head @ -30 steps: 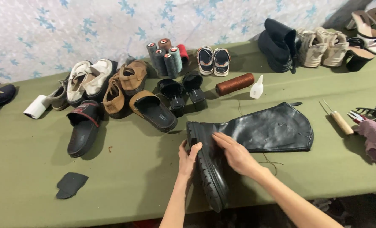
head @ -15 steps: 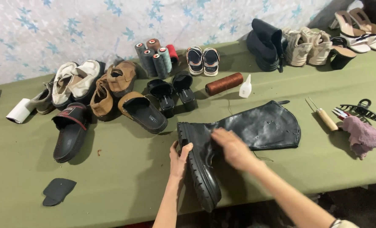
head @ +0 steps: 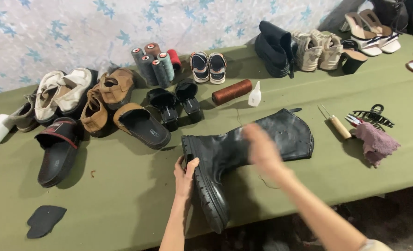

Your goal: Hand-stitching and repairing the leather upper of a black boot at a workbench.

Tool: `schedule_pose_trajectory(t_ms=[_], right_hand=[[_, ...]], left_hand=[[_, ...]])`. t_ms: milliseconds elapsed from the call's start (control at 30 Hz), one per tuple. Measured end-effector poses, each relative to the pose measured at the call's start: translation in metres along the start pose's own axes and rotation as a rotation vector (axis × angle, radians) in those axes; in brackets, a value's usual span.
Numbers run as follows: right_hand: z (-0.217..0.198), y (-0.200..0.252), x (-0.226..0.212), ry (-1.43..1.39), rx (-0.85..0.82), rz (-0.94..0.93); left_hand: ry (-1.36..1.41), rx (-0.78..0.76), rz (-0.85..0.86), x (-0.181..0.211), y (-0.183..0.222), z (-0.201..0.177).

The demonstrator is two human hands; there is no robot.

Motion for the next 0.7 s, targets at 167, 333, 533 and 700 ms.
schedule_pose_trajectory(t_ms=[167,333,533,700], right_hand=[[0.126,0.115,0.028,0.853,-0.345,-0.960],[0.075,0.084,0.040,1.339,-0.191,-1.097],[-0.039,-0.012,0.017,1.497,0.259,-1.140],[0.029,0.063,0.004,1.106,0.022,-0.967]], left_hand=[[-0.015,0.007,-0.033,-0.007,0.001,-0.008],[-0.048,-0.049,-0.054,-0.012,0.001,-0.006],[-0.045,-0.010,-0.032,-0.021,-0.004,-0.010],[-0.088,0.025,-0.055,-0.025,-0.005,-0.012]])
Point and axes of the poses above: each hand's wrist, its own y-axis away from the middle knuckle, its own z-axis out of the palm, x = y × z, the point moved 10 cm from there along -y, towards the middle knuckle, and after that the axes turned 14 degrees about z, right-handed, at the moved point
